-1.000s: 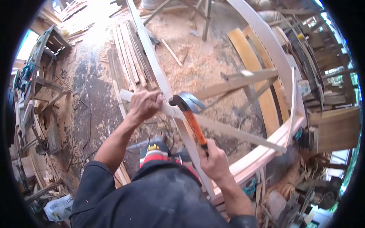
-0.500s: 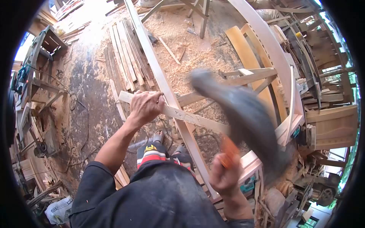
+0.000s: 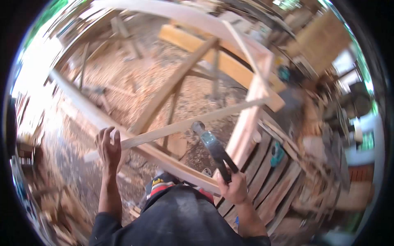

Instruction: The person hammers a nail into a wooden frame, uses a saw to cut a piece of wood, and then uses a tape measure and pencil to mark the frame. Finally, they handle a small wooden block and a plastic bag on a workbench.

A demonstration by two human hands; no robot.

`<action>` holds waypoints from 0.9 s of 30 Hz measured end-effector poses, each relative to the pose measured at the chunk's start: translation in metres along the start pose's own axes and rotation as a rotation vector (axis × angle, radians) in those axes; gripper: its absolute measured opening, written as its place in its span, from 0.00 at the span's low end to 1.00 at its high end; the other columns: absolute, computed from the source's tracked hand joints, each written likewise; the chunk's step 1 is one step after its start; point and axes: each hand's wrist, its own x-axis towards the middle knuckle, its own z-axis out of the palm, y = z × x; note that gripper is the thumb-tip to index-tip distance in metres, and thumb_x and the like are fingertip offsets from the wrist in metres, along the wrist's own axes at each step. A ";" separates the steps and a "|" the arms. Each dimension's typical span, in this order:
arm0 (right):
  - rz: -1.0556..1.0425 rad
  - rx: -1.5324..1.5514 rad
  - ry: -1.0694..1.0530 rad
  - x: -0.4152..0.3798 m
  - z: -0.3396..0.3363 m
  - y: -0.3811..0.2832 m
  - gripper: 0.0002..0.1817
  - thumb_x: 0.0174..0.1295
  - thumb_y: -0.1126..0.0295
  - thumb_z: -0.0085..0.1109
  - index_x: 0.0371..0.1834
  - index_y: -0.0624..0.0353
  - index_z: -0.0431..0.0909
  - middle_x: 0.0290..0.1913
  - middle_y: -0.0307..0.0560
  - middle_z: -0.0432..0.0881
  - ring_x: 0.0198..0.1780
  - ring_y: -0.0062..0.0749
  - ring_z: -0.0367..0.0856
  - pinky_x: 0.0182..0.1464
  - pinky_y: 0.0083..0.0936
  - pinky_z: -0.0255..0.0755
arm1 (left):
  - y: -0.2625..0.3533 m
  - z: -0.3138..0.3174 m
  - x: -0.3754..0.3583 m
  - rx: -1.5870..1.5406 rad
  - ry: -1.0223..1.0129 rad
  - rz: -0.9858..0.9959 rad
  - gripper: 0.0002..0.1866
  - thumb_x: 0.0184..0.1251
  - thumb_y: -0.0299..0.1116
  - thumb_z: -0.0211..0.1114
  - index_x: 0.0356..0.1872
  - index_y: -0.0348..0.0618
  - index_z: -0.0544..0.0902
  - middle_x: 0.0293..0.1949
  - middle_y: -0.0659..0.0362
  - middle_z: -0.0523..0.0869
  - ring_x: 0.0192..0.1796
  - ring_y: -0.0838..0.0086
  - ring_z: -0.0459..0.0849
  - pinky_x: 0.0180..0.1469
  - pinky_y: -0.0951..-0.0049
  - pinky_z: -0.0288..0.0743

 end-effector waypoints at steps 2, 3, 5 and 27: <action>0.153 -0.024 0.005 -0.021 -0.035 0.039 0.10 0.62 0.69 0.64 0.40 0.64 0.78 0.23 0.52 0.78 0.24 0.42 0.80 0.30 0.34 0.72 | 0.062 0.020 0.001 -0.149 -0.120 0.157 0.17 0.60 0.35 0.70 0.49 0.41 0.83 0.46 0.50 0.83 0.55 0.53 0.78 0.60 0.54 0.68; 0.163 -0.047 0.059 -0.034 -0.045 0.057 0.10 0.62 0.69 0.65 0.39 0.63 0.78 0.22 0.52 0.76 0.23 0.43 0.81 0.28 0.34 0.71 | 0.095 0.032 -0.002 -0.209 -0.203 0.240 0.19 0.59 0.35 0.71 0.52 0.42 0.82 0.49 0.50 0.83 0.56 0.52 0.78 0.61 0.55 0.69; 0.199 -0.086 0.144 -0.055 -0.064 0.097 0.12 0.61 0.65 0.68 0.35 0.61 0.78 0.20 0.54 0.75 0.24 0.47 0.82 0.27 0.37 0.70 | 0.162 0.057 -0.002 -0.265 -0.387 0.434 0.27 0.56 0.36 0.73 0.59 0.44 0.78 0.53 0.49 0.81 0.58 0.52 0.77 0.63 0.55 0.68; 1.637 0.251 -0.429 -0.413 -0.124 0.575 0.13 0.57 0.63 0.63 0.41 0.59 0.84 0.26 0.48 0.82 0.27 0.38 0.82 0.33 0.37 0.77 | 0.366 0.228 -0.008 0.316 -0.504 0.249 0.17 0.57 0.46 0.73 0.40 0.44 0.84 0.32 0.50 0.88 0.37 0.54 0.88 0.41 0.56 0.80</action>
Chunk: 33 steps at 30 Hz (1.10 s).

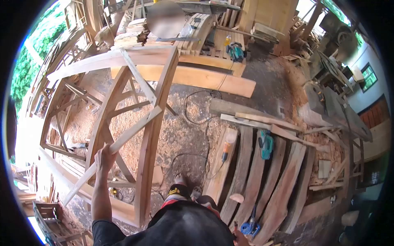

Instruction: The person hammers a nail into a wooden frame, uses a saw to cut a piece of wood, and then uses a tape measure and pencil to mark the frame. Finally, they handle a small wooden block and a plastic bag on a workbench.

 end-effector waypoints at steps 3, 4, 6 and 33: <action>-0.033 -0.098 -0.015 0.012 -0.033 -0.042 0.14 0.58 0.63 0.64 0.43 0.59 0.83 0.27 0.47 0.81 0.27 0.36 0.81 0.33 0.36 0.77 | -0.001 -0.012 0.019 -0.339 -0.157 0.028 0.25 0.60 0.53 0.72 0.46 0.42 0.83 0.35 0.53 0.88 0.40 0.64 0.88 0.45 0.63 0.79; -0.049 -0.132 -0.014 0.017 -0.046 -0.062 0.14 0.58 0.63 0.64 0.43 0.59 0.83 0.27 0.46 0.81 0.27 0.35 0.81 0.33 0.36 0.76 | -0.022 0.015 0.038 -0.624 -0.146 0.015 0.27 0.63 0.55 0.70 0.49 0.40 0.82 0.38 0.53 0.88 0.43 0.67 0.87 0.47 0.64 0.79; -0.086 -0.216 -0.019 0.039 -0.072 -0.110 0.14 0.59 0.63 0.65 0.44 0.59 0.83 0.28 0.46 0.81 0.27 0.34 0.81 0.33 0.35 0.76 | -0.015 0.020 0.074 -0.956 -0.147 -0.079 0.28 0.73 0.53 0.62 0.59 0.37 0.78 0.44 0.57 0.85 0.48 0.75 0.83 0.52 0.70 0.77; -0.815 -0.010 0.535 0.024 -0.501 -1.069 0.17 0.57 0.65 0.65 0.46 0.63 0.78 0.31 0.51 0.83 0.27 0.39 0.84 0.20 0.32 0.75 | 0.174 0.040 0.450 -1.023 0.076 -0.771 0.11 0.61 0.34 0.64 0.37 0.36 0.77 0.20 0.64 0.73 0.18 0.79 0.74 0.18 0.75 0.70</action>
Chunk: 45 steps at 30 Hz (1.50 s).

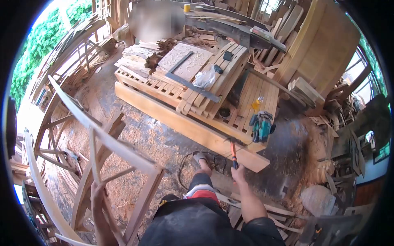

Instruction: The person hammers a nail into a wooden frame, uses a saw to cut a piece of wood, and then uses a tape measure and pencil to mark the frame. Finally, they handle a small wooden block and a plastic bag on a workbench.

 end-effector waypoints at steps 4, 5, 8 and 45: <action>0.004 -0.001 0.087 0.147 -0.002 -0.106 0.18 0.60 0.62 0.64 0.48 0.60 0.74 0.38 0.55 0.84 0.33 0.51 0.87 0.16 0.41 0.80 | 0.014 0.020 0.003 0.018 0.167 -0.092 0.14 0.52 0.29 0.63 0.41 0.35 0.79 0.23 0.65 0.76 0.19 0.81 0.73 0.20 0.77 0.66; 0.016 0.023 0.105 0.193 0.006 -0.120 0.17 0.60 0.63 0.63 0.49 0.59 0.74 0.38 0.55 0.84 0.33 0.52 0.87 0.16 0.42 0.81 | 0.032 0.029 0.000 0.071 0.200 -0.177 0.14 0.49 0.27 0.62 0.40 0.35 0.80 0.24 0.65 0.77 0.21 0.82 0.73 0.23 0.77 0.65; 0.032 0.019 0.171 0.327 0.038 -0.115 0.17 0.62 0.64 0.62 0.52 0.57 0.73 0.38 0.56 0.84 0.32 0.55 0.86 0.18 0.40 0.82 | -0.041 -0.001 0.016 0.306 0.415 -0.176 0.14 0.49 0.25 0.62 0.40 0.37 0.79 0.24 0.64 0.76 0.19 0.79 0.73 0.22 0.74 0.67; -0.951 -0.592 -0.468 0.615 0.187 -0.324 0.24 0.56 0.61 0.65 0.53 0.64 0.76 0.50 0.56 0.80 0.54 0.41 0.77 0.57 0.32 0.69 | 0.010 0.111 0.029 1.011 1.035 -0.737 0.35 0.56 0.26 0.57 0.70 0.38 0.67 0.67 0.43 0.73 0.71 0.52 0.70 0.70 0.51 0.65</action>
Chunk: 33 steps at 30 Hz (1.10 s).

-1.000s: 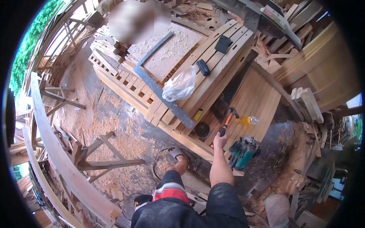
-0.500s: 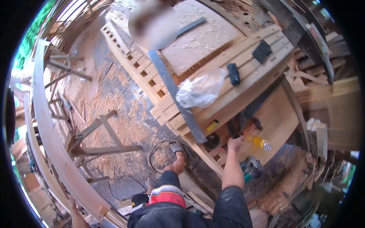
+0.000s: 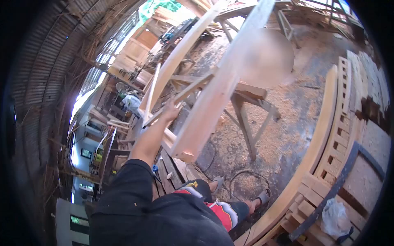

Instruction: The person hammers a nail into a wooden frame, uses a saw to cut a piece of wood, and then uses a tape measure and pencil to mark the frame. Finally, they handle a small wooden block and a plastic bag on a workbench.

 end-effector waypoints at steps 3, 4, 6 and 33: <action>-0.047 0.065 0.043 -0.007 -0.016 -0.050 0.24 0.56 0.59 0.65 0.51 0.64 0.76 0.47 0.54 0.80 0.52 0.39 0.77 0.55 0.31 0.69 | 0.004 -0.005 -0.006 0.007 -0.010 -0.033 0.36 0.58 0.30 0.56 0.73 0.42 0.64 0.71 0.47 0.68 0.74 0.52 0.64 0.74 0.51 0.58; -0.070 0.094 0.057 -0.011 -0.022 -0.071 0.24 0.56 0.58 0.64 0.51 0.64 0.76 0.47 0.53 0.80 0.51 0.39 0.77 0.54 0.30 0.69 | 0.014 -0.018 -0.011 -0.025 -0.030 -0.050 0.37 0.58 0.30 0.56 0.73 0.43 0.64 0.72 0.47 0.68 0.75 0.52 0.64 0.75 0.51 0.57; -0.127 0.166 0.078 -0.022 -0.038 -0.116 0.24 0.57 0.57 0.64 0.49 0.64 0.76 0.45 0.52 0.79 0.49 0.37 0.77 0.52 0.30 0.69 | 0.022 -0.036 -0.020 -0.081 -0.064 -0.064 0.37 0.59 0.31 0.54 0.75 0.45 0.62 0.73 0.45 0.66 0.76 0.52 0.62 0.77 0.53 0.54; -0.889 0.830 -0.552 -0.410 -0.077 -0.672 0.32 0.61 0.35 0.57 0.33 0.60 0.76 0.26 0.38 0.77 0.27 0.21 0.74 0.30 0.18 0.68 | -0.338 0.055 -0.050 -0.581 0.066 -0.673 0.32 0.76 0.52 0.40 0.42 0.34 0.86 0.41 0.32 0.85 0.51 0.38 0.82 0.57 0.46 0.73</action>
